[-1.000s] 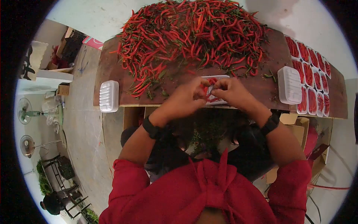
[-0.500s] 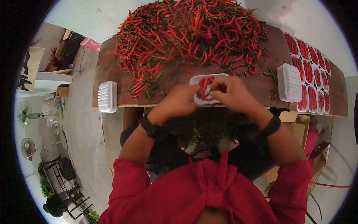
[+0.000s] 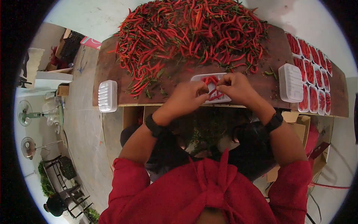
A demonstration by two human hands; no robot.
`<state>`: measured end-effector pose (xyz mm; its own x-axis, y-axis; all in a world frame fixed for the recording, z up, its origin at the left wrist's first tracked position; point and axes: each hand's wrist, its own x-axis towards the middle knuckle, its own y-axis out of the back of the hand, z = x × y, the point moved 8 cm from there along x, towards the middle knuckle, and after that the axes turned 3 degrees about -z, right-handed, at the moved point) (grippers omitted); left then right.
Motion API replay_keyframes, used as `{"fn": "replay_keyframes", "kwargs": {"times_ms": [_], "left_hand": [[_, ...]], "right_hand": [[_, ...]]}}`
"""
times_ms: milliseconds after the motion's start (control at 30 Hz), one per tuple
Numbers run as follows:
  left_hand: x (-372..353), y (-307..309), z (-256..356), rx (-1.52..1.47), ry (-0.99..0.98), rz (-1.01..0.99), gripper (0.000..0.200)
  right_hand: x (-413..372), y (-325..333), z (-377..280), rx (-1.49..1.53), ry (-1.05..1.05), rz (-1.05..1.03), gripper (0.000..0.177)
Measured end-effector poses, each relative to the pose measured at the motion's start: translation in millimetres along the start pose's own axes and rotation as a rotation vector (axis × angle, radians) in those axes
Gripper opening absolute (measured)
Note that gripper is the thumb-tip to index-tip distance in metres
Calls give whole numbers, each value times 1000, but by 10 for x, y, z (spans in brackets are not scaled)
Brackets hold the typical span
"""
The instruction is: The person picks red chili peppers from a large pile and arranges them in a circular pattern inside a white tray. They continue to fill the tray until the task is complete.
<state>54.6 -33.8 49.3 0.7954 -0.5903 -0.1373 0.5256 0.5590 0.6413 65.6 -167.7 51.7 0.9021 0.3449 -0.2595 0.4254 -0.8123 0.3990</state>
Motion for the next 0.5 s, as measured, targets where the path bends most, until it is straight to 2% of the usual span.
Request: {"fn": "replay_keyframes", "kwargs": {"times_ms": [267,367,467,500], "left_hand": [[97,-29,20,-32,36,12,16],[134,-69,37,-44,45,-26,17],[178,-127,9,62,-6,-21,19],[192,-138,-20,63,-8,-27,19]], "right_hand": [[12,-7,128,119,-76,0,18],[12,2,120,154,5,36,17],[29,0,203,45,8,23,17],[24,37,184,-139,62,77,18]]}}
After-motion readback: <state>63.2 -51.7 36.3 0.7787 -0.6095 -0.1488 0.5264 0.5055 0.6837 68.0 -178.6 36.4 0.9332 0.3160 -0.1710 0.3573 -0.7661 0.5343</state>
